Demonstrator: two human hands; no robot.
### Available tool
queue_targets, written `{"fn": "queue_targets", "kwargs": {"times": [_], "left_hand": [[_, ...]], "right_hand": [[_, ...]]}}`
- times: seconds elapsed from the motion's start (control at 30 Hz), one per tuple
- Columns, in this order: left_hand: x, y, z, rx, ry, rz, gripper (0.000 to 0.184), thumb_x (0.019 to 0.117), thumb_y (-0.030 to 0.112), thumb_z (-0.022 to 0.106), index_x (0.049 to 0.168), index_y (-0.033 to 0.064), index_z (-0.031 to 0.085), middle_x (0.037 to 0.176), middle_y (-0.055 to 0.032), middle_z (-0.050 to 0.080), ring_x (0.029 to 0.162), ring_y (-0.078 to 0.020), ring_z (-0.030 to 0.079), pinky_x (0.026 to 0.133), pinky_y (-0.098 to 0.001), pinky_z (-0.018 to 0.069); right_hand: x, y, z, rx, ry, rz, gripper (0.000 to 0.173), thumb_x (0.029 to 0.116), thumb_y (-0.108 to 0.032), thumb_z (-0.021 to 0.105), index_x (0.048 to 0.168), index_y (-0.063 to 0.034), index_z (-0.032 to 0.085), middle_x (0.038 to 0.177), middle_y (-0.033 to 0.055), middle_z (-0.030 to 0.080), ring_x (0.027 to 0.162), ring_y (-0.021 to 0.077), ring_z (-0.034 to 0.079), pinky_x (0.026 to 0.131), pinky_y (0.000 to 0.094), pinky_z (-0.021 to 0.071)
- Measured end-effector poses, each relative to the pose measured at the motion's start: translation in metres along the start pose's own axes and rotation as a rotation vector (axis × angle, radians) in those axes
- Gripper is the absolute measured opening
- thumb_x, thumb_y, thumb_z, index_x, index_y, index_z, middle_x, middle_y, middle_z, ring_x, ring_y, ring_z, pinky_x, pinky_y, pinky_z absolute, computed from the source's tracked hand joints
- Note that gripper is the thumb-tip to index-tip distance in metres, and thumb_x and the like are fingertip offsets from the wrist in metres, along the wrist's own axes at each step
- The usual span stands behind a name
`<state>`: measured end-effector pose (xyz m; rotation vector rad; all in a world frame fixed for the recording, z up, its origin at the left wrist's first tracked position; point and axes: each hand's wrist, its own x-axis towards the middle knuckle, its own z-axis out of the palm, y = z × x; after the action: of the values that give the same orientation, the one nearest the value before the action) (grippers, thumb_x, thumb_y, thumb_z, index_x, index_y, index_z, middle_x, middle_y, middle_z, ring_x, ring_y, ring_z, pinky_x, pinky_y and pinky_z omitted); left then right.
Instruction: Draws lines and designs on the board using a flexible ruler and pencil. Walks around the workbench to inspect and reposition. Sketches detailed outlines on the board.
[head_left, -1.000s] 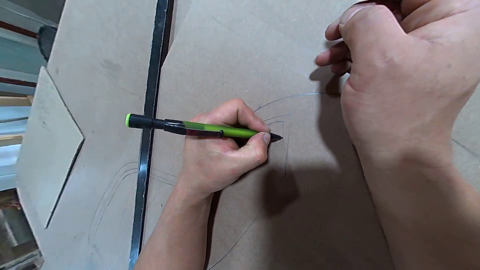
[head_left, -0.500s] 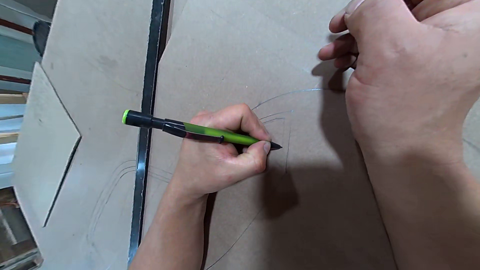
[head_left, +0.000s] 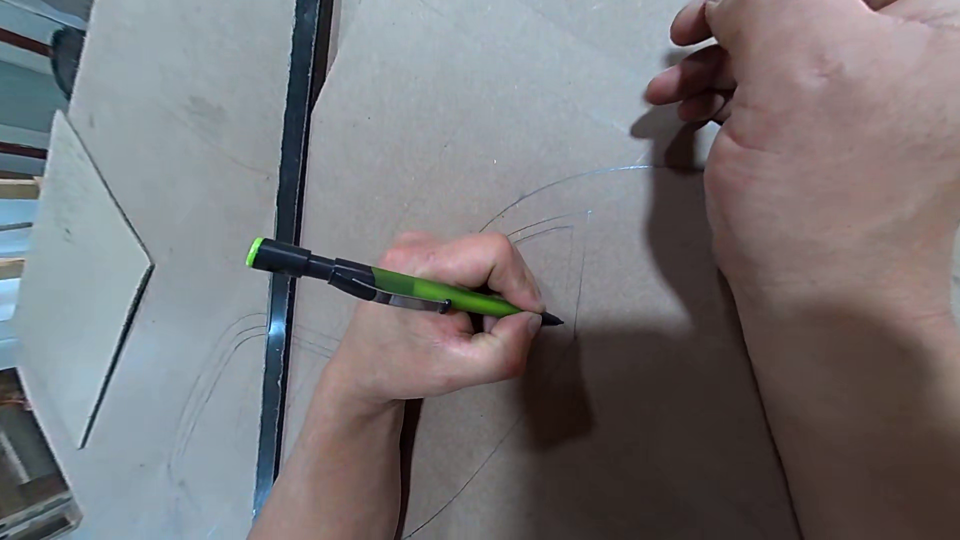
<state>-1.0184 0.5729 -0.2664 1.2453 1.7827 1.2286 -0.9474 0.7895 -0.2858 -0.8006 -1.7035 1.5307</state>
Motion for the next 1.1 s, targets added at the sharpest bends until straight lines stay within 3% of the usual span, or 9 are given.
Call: {"fn": "queue_targets", "kwargs": {"times": [0.3, 0.53, 0.73, 0.93, 1.1], "left_hand": [[0.0009, 0.0013, -0.0018, 0.012, -0.067, 0.008, 0.007, 0.0823, 0.009, 0.072, 0.079, 0.0111, 0.066, 0.075, 0.0016, 0.069, 0.065, -0.0086, 0.065, 0.056, -0.0237, 0.0554], [-0.0017, -0.0014, 0.0035, 0.012, 0.062, 0.004, 0.007, 0.0874, 0.013, 0.073, 0.085, 0.0090, 0.067, 0.078, 0.0003, 0.070, 0.066, -0.0080, 0.065, 0.055, -0.0212, 0.0546], [-0.0003, 0.0005, -0.0002, 0.017, -0.021, 0.010, 0.007, 0.0838, 0.010, 0.072, 0.081, 0.0104, 0.066, 0.075, 0.0016, 0.069, 0.065, -0.0080, 0.065, 0.056, -0.0226, 0.0554], [-0.0014, -0.0023, 0.0056, 0.034, 0.130, 0.008, 0.005, 0.0877, 0.011, 0.072, 0.089, 0.0087, 0.067, 0.082, -0.0001, 0.072, 0.068, -0.0083, 0.067, 0.056, -0.0207, 0.0550], [0.0002, -0.0026, 0.0021, 0.002, 0.061, 0.008, 0.006, 0.0872, 0.011, 0.072, 0.085, 0.0095, 0.067, 0.079, 0.0002, 0.071, 0.067, -0.0090, 0.066, 0.056, -0.0222, 0.0558]], "right_hand": [[0.0002, 0.0005, 0.0001, -0.009, -0.004, -0.003, 0.023, 0.0951, -0.007, 0.063, 0.074, -0.0140, 0.067, 0.068, -0.0035, 0.068, 0.065, 0.0092, 0.070, 0.060, 0.0251, 0.0606], [0.0001, 0.0010, 0.0002, -0.016, -0.002, -0.013, 0.022, 0.0948, -0.007, 0.064, 0.074, -0.0138, 0.067, 0.067, -0.0036, 0.067, 0.065, 0.0094, 0.070, 0.060, 0.0253, 0.0610], [-0.0001, 0.0010, 0.0002, 0.009, -0.008, -0.012, 0.023, 0.0951, -0.007, 0.064, 0.073, -0.0136, 0.067, 0.067, -0.0030, 0.067, 0.065, 0.0102, 0.070, 0.060, 0.0259, 0.0610], [-0.0002, -0.0010, 0.0005, -0.003, 0.009, -0.005, 0.024, 0.0937, -0.005, 0.064, 0.072, -0.0153, 0.066, 0.066, -0.0048, 0.067, 0.063, 0.0080, 0.070, 0.058, 0.0240, 0.0599], [-0.0004, -0.0020, 0.0002, -0.033, 0.009, 0.005, 0.023, 0.0944, -0.007, 0.064, 0.073, -0.0163, 0.067, 0.066, -0.0065, 0.067, 0.063, 0.0063, 0.069, 0.058, 0.0229, 0.0601]]}}
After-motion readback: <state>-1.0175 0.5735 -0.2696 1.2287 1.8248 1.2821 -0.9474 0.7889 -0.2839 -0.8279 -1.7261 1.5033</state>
